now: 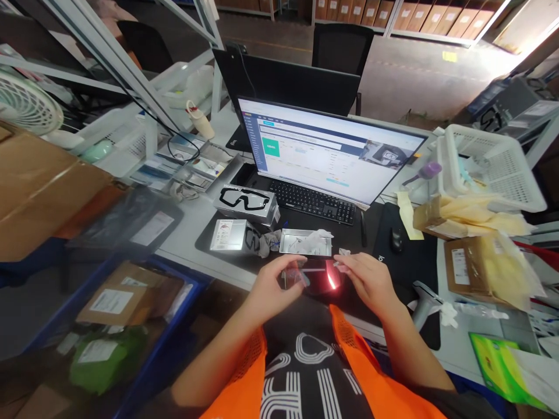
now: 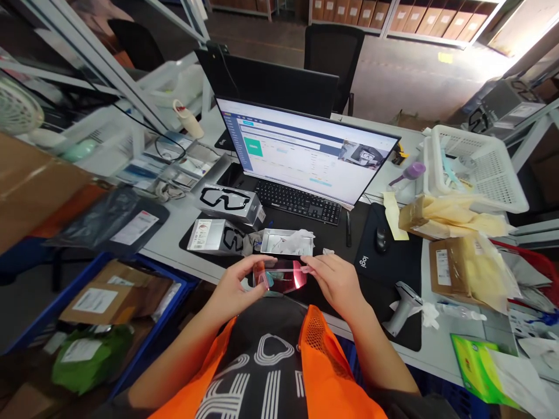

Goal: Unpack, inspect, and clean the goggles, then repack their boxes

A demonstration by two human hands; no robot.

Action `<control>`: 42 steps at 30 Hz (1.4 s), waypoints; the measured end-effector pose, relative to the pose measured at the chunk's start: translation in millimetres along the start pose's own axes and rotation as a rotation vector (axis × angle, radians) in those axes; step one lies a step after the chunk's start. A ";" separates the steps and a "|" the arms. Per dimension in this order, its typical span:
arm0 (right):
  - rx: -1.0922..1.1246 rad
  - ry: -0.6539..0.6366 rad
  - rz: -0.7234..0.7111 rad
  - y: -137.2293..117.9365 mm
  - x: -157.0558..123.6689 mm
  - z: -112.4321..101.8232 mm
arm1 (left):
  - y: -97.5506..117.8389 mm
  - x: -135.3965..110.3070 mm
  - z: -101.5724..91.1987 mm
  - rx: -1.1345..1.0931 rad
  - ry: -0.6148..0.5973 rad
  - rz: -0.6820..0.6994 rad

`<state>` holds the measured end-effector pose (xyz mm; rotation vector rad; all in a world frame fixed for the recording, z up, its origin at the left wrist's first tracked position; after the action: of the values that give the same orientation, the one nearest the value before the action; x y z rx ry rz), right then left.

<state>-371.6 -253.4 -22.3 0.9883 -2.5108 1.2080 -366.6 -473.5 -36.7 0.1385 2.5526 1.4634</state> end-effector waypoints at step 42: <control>0.066 0.370 1.056 181.1 -115.0 49.8 | -7.8 -6.6 7.5 0.080 0.246 -0.079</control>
<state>-393.9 -153.6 -217.3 -0.6545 -2.6622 1.4831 -358.4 -472.3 -46.3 -0.1386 2.7741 1.4294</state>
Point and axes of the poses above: each hand's wrist, its own x-axis towards the middle knuckle, its own z-axis out of the palm, y = z × x, the point moved 6 cm from there along x, towards the middle knuckle, and after that the axes turned 9 degrees about x, right-handed, at the moved point
